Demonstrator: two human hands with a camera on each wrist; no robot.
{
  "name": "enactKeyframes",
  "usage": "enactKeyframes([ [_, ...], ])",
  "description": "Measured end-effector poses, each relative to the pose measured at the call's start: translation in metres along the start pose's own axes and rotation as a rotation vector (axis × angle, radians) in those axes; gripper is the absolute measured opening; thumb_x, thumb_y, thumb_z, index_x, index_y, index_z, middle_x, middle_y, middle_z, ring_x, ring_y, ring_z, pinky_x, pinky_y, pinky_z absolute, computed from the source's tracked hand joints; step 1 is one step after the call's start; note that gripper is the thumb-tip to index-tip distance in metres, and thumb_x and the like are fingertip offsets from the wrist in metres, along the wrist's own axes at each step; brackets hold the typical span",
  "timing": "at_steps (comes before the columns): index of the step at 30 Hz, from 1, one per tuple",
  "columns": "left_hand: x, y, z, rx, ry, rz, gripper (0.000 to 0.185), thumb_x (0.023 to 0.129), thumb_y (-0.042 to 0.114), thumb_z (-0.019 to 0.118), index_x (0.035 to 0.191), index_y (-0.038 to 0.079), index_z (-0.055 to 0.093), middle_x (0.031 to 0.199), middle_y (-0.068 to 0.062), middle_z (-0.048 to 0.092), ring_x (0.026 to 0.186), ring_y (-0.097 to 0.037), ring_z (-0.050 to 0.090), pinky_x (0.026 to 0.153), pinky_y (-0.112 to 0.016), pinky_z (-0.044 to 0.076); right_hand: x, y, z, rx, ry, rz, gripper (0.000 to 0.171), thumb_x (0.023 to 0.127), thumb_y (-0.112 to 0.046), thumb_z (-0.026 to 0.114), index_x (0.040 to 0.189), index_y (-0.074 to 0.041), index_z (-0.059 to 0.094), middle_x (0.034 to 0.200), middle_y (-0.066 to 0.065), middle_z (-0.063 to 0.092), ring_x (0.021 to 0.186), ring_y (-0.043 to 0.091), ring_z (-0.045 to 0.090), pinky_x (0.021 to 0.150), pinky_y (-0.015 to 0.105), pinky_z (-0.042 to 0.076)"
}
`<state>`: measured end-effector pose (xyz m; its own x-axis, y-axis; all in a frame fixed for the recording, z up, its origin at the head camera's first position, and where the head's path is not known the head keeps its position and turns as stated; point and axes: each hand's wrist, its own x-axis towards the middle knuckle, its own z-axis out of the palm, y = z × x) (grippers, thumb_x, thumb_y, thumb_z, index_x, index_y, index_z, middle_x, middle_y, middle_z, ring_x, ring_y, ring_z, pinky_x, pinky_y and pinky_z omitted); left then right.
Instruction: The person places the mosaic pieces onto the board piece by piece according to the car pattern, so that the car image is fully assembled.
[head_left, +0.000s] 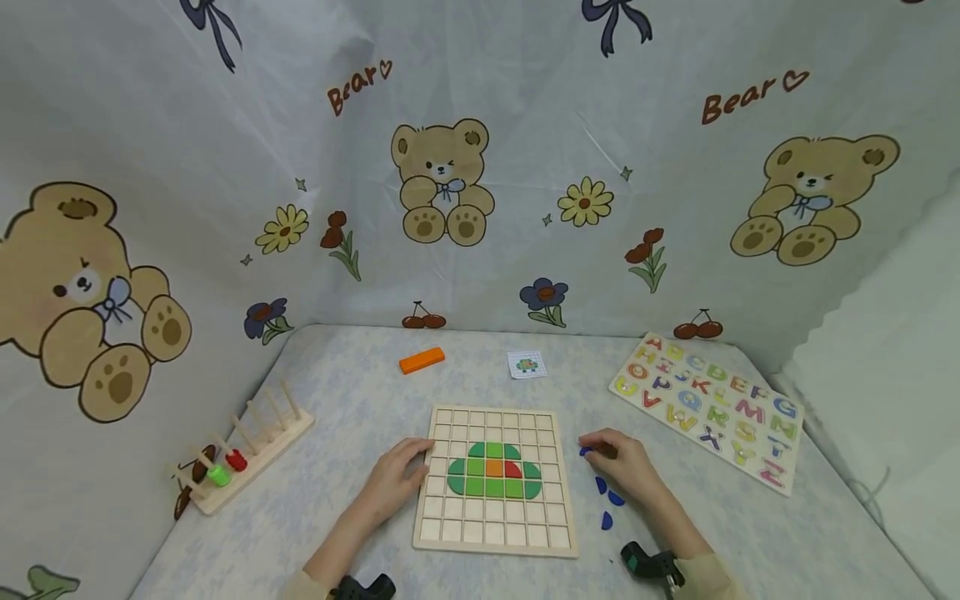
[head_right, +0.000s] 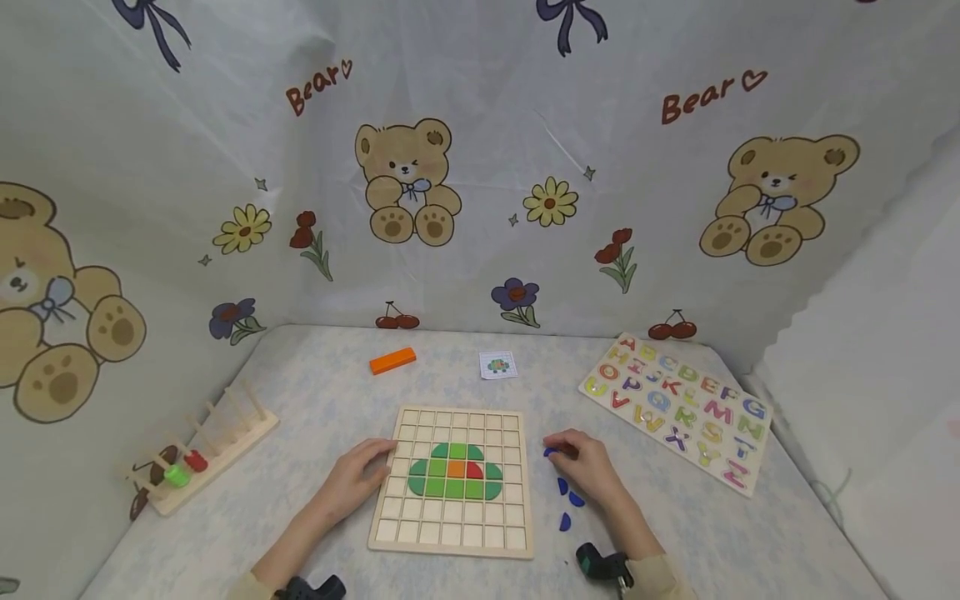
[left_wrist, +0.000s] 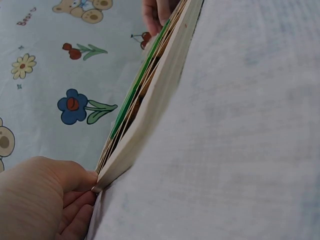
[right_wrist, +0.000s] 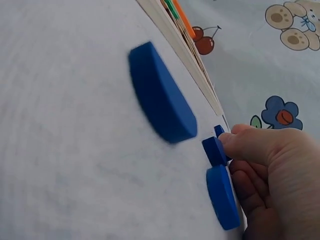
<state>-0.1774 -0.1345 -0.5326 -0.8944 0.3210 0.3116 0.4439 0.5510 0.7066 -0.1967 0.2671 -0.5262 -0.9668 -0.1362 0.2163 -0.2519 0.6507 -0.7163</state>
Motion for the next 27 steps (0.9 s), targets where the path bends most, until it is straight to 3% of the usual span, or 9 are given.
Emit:
enactKeyframes([
  [11,0.0,0.0,0.0,-0.013,-0.007,-0.004,0.04,0.089,0.004,0.064,0.129,0.003,0.057,0.126,-0.005,0.056,0.121,-0.023,0.049,0.098,-0.043,0.041,-0.003,-0.005,-0.001,0.008,0.056,-0.029,0.018,0.082,-0.002,0.072,0.098,-0.009,0.071,0.092,-0.002,0.066,0.082,0.012,0.061,0.071,0.025,0.052],
  [20,0.001,0.0,0.001,0.024,0.025,0.026,0.038,0.088,0.004,0.065,0.125,0.002,0.059,0.123,-0.007,0.058,0.117,-0.024,0.053,0.096,-0.044,0.043,-0.002,-0.052,-0.016,0.037,0.008,-0.031,0.019,0.086,-0.009,0.07,0.104,-0.008,0.07,0.096,-0.001,0.068,0.087,0.016,0.061,0.069,0.03,0.052],
  [27,0.0,0.0,0.0,0.017,0.003,-0.016,0.038,0.089,0.006,0.064,0.127,0.005,0.058,0.125,-0.005,0.057,0.119,-0.022,0.051,0.098,-0.042,0.042,-0.01,-0.089,-0.004,0.039,0.045,-0.149,0.02,0.081,-0.002,0.072,0.101,-0.008,0.071,0.095,-0.007,0.064,0.087,0.014,0.058,0.076,0.043,0.051],
])
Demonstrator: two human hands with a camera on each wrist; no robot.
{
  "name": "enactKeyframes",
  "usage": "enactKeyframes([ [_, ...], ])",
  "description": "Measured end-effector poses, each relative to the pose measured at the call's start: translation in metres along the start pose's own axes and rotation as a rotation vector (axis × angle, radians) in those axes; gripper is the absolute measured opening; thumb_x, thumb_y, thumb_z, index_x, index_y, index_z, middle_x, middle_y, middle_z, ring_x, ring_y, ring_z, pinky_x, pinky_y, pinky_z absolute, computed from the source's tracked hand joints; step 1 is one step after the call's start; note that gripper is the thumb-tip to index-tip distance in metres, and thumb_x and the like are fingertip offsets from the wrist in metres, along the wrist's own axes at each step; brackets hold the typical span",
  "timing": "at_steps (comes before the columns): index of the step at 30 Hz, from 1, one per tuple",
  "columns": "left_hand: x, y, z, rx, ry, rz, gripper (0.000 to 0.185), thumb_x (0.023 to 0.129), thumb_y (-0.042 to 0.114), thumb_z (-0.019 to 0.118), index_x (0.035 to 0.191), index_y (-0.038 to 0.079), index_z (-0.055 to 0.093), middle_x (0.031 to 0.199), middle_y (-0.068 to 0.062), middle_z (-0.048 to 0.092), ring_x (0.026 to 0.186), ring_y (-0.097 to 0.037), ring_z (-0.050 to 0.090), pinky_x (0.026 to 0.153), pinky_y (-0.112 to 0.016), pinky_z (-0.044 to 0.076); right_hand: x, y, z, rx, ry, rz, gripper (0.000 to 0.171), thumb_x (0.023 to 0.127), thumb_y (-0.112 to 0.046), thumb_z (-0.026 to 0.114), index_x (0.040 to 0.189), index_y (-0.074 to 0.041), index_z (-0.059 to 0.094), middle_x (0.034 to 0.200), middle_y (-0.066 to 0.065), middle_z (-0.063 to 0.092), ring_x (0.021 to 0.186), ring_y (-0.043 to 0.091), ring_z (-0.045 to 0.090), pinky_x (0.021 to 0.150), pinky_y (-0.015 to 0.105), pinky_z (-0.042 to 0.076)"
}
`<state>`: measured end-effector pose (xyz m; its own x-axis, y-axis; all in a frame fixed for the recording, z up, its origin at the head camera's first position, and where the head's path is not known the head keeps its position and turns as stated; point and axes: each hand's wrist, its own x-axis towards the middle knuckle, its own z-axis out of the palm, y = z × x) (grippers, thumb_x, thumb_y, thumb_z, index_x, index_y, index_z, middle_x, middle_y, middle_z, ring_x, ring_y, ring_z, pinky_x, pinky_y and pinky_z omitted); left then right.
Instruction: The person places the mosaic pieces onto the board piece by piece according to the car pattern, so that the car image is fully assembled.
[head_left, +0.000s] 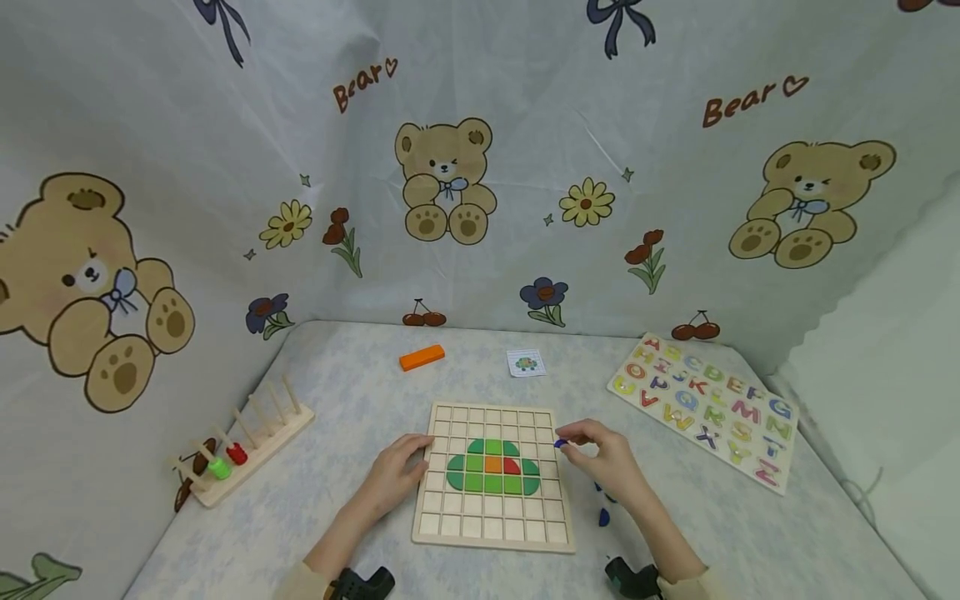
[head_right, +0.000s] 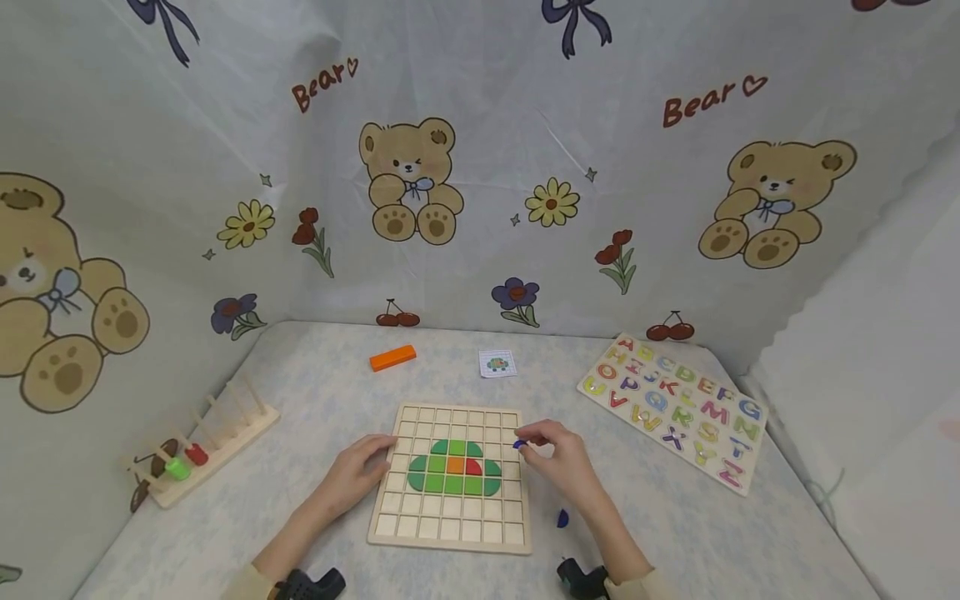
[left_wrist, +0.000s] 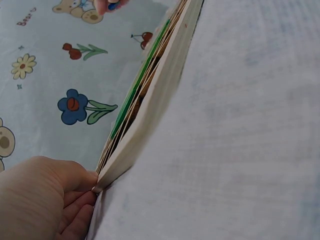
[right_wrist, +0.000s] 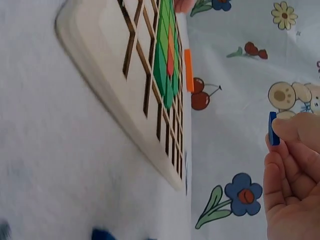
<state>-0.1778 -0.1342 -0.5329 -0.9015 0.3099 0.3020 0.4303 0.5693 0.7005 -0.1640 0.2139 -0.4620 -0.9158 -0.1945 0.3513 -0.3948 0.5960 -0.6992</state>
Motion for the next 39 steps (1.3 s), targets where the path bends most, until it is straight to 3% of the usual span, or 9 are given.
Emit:
enactKeyframes([
  [5,0.002,0.0,-0.001,-0.003,-0.003,0.01,0.038,0.09,0.007,0.063,0.127,0.004,0.058,0.125,-0.005,0.057,0.119,-0.022,0.05,0.098,-0.042,0.041,-0.003,-0.02,0.02,0.049,-0.025,-0.064,0.022,0.081,-0.001,0.073,0.1,-0.01,0.07,0.096,-0.006,0.065,0.086,0.014,0.057,0.075,0.04,0.051],
  [10,0.003,0.0,-0.003,-0.006,-0.008,0.015,0.038,0.09,0.007,0.062,0.128,0.003,0.058,0.126,-0.007,0.056,0.12,-0.024,0.05,0.098,-0.044,0.041,-0.005,-0.037,0.04,0.112,-0.108,-0.065,0.021,0.083,-0.004,0.071,0.102,-0.013,0.069,0.097,-0.006,0.065,0.086,0.017,0.057,0.076,0.04,0.051],
  [20,-0.002,0.004,0.0,-0.015,-0.014,0.008,0.038,0.09,0.006,0.063,0.127,0.003,0.058,0.125,-0.007,0.056,0.119,-0.024,0.05,0.097,-0.043,0.042,-0.014,-0.051,0.076,0.182,-0.203,-0.096,0.017,0.084,-0.006,0.071,0.101,-0.008,0.069,0.097,-0.004,0.064,0.088,0.012,0.059,0.077,0.033,0.052],
  [25,-0.001,0.002,0.001,-0.008,-0.003,0.023,0.038,0.089,0.006,0.063,0.127,0.003,0.058,0.125,-0.007,0.057,0.118,-0.024,0.051,0.096,-0.044,0.043,-0.014,-0.056,0.086,0.206,-0.224,-0.128,0.018,0.084,-0.006,0.07,0.101,-0.003,0.069,0.097,-0.002,0.064,0.087,0.017,0.059,0.076,0.032,0.052],
  [32,0.0,0.001,0.0,0.001,-0.003,0.024,0.038,0.089,0.007,0.063,0.127,0.004,0.058,0.125,-0.006,0.057,0.118,-0.024,0.051,0.096,-0.044,0.043,-0.018,-0.053,0.098,0.179,-0.21,-0.152,0.016,0.084,-0.005,0.07,0.1,-0.006,0.07,0.098,-0.002,0.063,0.089,0.016,0.058,0.074,0.028,0.052],
  [39,-0.001,0.002,-0.003,0.002,0.0,0.035,0.038,0.09,0.006,0.063,0.127,0.002,0.058,0.124,-0.009,0.057,0.117,-0.026,0.052,0.095,-0.045,0.043,-0.024,-0.045,0.113,0.097,-0.191,-0.316,0.016,0.082,-0.001,0.071,0.096,-0.008,0.069,0.096,-0.001,0.063,0.089,0.01,0.056,0.075,0.022,0.05],
])
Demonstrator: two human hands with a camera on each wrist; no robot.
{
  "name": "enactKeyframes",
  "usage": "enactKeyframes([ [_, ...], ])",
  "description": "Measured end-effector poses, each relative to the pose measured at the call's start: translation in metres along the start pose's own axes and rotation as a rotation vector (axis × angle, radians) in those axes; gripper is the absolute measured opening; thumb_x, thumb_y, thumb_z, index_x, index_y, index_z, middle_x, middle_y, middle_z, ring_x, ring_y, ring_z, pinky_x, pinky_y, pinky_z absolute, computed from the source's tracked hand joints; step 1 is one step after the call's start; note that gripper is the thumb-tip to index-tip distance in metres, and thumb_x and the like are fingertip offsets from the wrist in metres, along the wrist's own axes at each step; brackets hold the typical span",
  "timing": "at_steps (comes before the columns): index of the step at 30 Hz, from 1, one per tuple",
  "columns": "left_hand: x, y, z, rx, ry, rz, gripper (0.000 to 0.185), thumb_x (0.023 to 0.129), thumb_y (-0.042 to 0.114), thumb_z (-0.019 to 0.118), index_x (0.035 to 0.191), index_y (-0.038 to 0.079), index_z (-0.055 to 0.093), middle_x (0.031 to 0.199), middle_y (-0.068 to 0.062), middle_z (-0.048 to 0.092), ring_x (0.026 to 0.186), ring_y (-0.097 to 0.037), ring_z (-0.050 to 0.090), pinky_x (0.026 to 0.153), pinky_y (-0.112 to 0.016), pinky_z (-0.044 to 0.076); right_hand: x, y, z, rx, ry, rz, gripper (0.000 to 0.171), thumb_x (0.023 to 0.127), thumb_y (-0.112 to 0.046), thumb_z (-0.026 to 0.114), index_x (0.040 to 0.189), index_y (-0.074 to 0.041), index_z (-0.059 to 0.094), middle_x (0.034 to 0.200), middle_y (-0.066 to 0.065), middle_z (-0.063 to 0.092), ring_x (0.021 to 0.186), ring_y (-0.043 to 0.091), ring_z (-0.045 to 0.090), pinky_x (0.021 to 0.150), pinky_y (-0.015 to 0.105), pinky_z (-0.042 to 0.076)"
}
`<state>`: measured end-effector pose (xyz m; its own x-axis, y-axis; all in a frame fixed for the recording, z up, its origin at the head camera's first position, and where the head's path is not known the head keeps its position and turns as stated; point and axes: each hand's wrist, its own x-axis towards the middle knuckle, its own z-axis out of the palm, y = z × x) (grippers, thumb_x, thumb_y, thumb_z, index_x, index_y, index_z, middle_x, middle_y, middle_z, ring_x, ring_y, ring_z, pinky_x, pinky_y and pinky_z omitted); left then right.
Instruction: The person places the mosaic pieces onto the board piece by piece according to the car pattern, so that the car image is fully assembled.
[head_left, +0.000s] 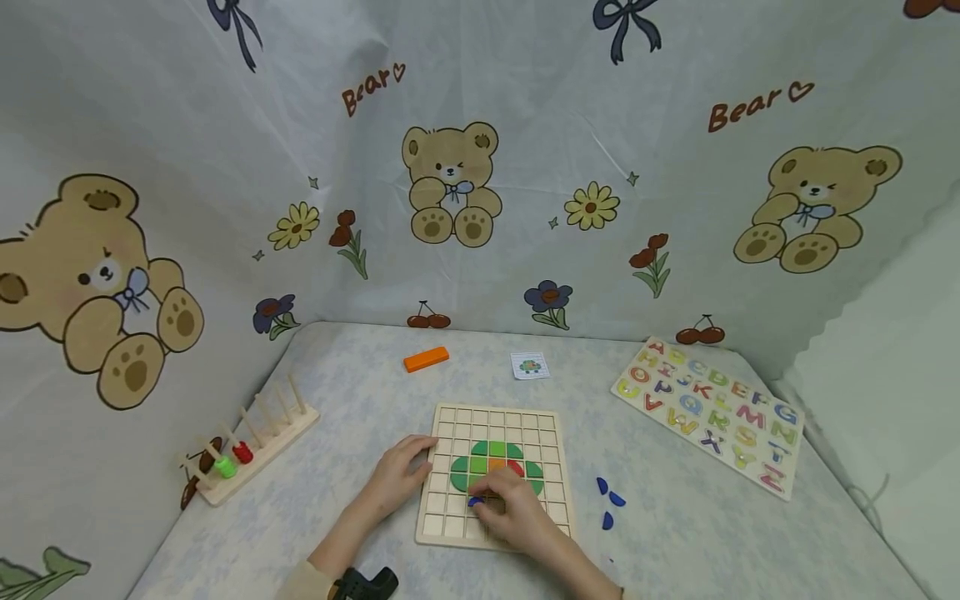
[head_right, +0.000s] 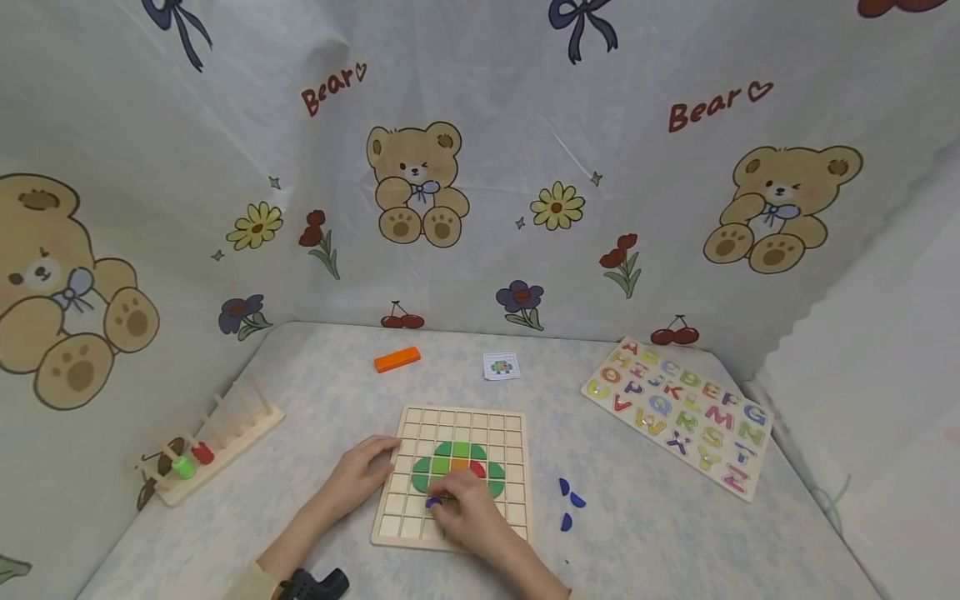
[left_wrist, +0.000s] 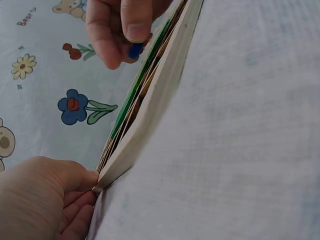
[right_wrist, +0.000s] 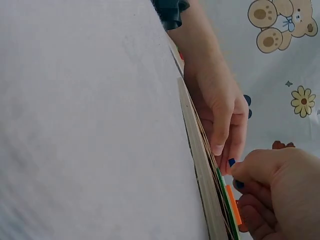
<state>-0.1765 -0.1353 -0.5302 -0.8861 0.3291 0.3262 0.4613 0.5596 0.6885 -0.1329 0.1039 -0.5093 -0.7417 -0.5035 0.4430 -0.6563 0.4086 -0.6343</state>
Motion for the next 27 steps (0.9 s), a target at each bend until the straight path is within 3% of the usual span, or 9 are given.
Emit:
enactKeyframes([
  [9,-0.0007,0.0001,0.0009,-0.016,-0.002,-0.024,0.038,0.09,0.006,0.063,0.127,0.003,0.058,0.124,-0.007,0.057,0.118,-0.024,0.052,0.096,-0.044,0.043,-0.0032,0.0052,0.0073,-0.118,-0.011,-0.047,0.016,0.08,-0.004,0.073,0.094,-0.012,0.07,0.094,-0.004,0.064,0.088,0.008,0.055,0.075,0.023,0.048],
  [27,-0.0002,0.0001,0.0014,0.008,0.002,-0.012,0.038,0.089,0.006,0.063,0.127,0.002,0.058,0.124,-0.008,0.057,0.117,-0.024,0.052,0.095,-0.045,0.043,-0.0032,0.0086,0.0074,-0.149,0.015,-0.024,0.017,0.08,-0.008,0.075,0.094,-0.014,0.07,0.093,-0.006,0.064,0.089,0.008,0.055,0.075,0.023,0.047],
])
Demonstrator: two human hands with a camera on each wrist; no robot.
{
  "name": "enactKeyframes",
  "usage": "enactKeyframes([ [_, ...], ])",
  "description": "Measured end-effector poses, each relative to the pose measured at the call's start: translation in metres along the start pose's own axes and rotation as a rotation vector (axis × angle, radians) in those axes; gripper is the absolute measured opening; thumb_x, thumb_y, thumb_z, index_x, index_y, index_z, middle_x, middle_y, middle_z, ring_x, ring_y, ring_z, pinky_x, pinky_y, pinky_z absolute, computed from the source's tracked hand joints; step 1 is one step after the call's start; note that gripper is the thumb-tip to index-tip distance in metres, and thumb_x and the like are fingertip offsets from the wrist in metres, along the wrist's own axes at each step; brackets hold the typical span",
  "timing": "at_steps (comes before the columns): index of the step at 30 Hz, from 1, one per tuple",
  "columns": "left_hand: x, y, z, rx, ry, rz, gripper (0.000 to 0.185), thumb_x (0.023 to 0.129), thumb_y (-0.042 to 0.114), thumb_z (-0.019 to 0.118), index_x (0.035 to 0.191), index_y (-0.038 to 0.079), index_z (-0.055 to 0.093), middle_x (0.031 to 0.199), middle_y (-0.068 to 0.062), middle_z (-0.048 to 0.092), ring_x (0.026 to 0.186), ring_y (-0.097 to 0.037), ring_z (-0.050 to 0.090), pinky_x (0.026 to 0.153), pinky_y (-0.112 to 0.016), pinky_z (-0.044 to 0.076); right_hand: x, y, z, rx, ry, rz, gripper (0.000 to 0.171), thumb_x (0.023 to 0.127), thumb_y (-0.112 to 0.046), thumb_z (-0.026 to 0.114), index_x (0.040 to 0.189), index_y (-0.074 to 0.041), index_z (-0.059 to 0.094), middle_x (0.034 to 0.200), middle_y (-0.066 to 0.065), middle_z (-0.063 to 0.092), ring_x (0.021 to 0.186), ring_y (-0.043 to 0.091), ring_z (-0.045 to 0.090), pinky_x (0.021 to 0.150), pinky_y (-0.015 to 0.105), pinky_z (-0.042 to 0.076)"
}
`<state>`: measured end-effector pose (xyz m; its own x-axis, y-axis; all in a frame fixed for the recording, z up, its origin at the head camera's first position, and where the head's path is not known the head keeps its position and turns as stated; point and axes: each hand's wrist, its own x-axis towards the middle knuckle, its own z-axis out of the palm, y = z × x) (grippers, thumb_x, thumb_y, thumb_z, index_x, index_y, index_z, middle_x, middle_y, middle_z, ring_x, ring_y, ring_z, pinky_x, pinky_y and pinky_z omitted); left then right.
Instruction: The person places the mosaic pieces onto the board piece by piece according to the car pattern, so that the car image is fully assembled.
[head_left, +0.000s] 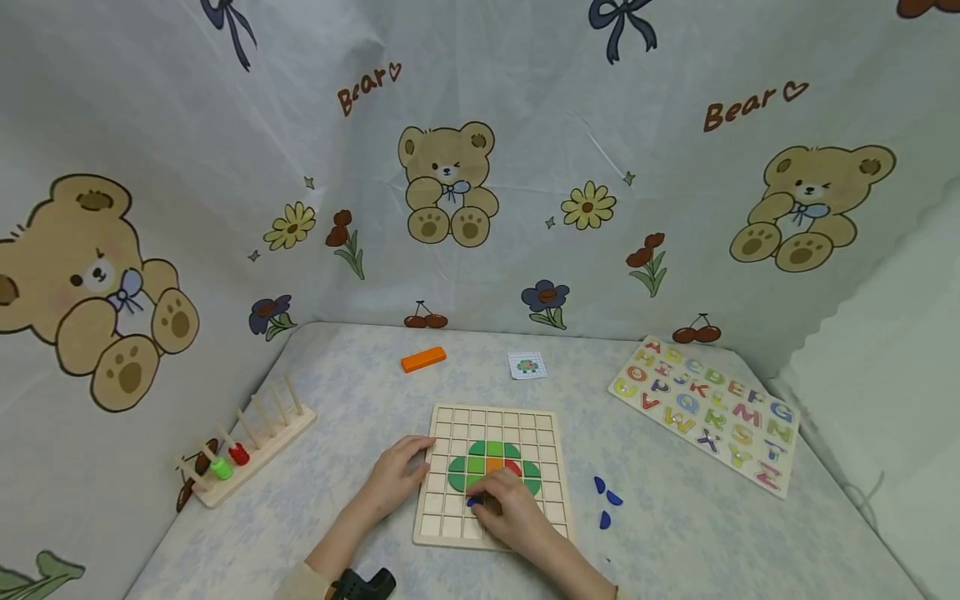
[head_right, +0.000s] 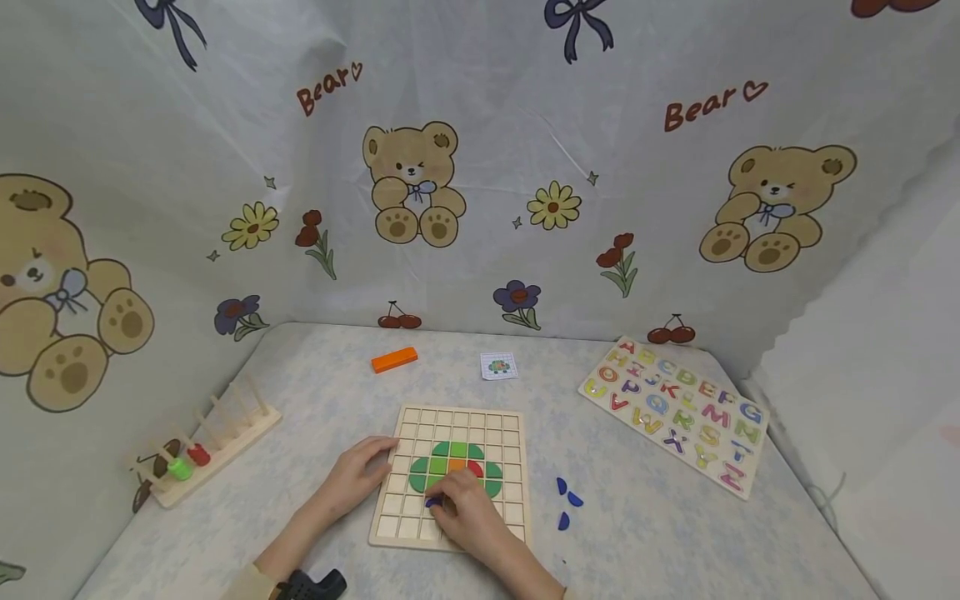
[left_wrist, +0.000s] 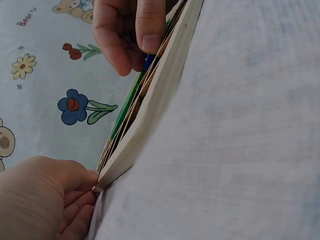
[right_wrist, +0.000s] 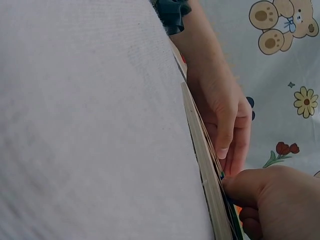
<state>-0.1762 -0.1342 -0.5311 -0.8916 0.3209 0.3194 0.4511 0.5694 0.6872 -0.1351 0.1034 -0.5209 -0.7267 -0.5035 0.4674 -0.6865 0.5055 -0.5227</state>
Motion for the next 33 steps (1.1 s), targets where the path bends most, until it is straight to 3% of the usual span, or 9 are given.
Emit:
enactKeyframes([
  [9,0.0,0.001,0.0,-0.024,0.002,-0.005,0.038,0.089,0.005,0.063,0.127,0.003,0.058,0.124,-0.007,0.057,0.117,-0.024,0.052,0.096,-0.045,0.043,0.001,0.0,0.0,-0.006,0.018,-0.026,0.017,0.079,-0.005,0.075,0.093,-0.013,0.07,0.091,-0.004,0.064,0.086,0.009,0.054,0.072,0.021,0.047],
  [16,0.001,0.001,-0.001,-0.028,-0.005,-0.018,0.038,0.09,0.006,0.063,0.127,0.003,0.058,0.124,-0.007,0.057,0.118,-0.023,0.052,0.097,-0.044,0.042,0.003,0.0,0.0,-0.001,0.004,0.014,0.016,0.08,-0.004,0.073,0.093,-0.013,0.07,0.091,-0.006,0.064,0.085,0.007,0.053,0.071,0.02,0.046],
  [22,0.0,-0.002,0.001,-0.007,0.013,0.022,0.037,0.089,0.005,0.064,0.126,0.001,0.058,0.122,-0.007,0.058,0.115,-0.025,0.053,0.094,-0.045,0.044,0.002,-0.002,0.001,0.04,0.028,0.02,0.017,0.079,-0.003,0.074,0.093,-0.012,0.07,0.092,-0.005,0.064,0.086,0.008,0.053,0.071,0.021,0.047],
  [25,-0.001,-0.002,0.001,0.0,0.028,0.041,0.037,0.088,0.004,0.064,0.125,0.0,0.059,0.122,-0.008,0.058,0.114,-0.026,0.054,0.093,-0.046,0.044,0.002,-0.005,0.0,0.142,0.038,0.07,0.016,0.08,-0.003,0.074,0.094,-0.011,0.071,0.093,-0.003,0.065,0.087,0.011,0.056,0.074,0.021,0.05],
  [30,-0.001,-0.001,0.001,-0.01,0.017,0.015,0.037,0.089,0.006,0.064,0.126,0.002,0.059,0.123,-0.007,0.057,0.116,-0.025,0.053,0.094,-0.045,0.044,0.004,-0.011,-0.004,0.409,-0.01,0.265,0.014,0.084,0.0,0.069,0.099,-0.002,0.069,0.097,0.009,0.066,0.088,0.019,0.064,0.076,0.024,0.053],
  [33,0.0,-0.001,0.001,-0.021,0.009,0.0,0.037,0.089,0.006,0.063,0.126,0.002,0.058,0.124,-0.007,0.057,0.117,-0.024,0.052,0.095,-0.044,0.043,0.007,-0.015,-0.013,0.507,-0.047,0.349,0.016,0.088,0.0,0.065,0.103,0.003,0.067,0.1,0.015,0.065,0.086,0.021,0.065,0.074,0.025,0.053],
])
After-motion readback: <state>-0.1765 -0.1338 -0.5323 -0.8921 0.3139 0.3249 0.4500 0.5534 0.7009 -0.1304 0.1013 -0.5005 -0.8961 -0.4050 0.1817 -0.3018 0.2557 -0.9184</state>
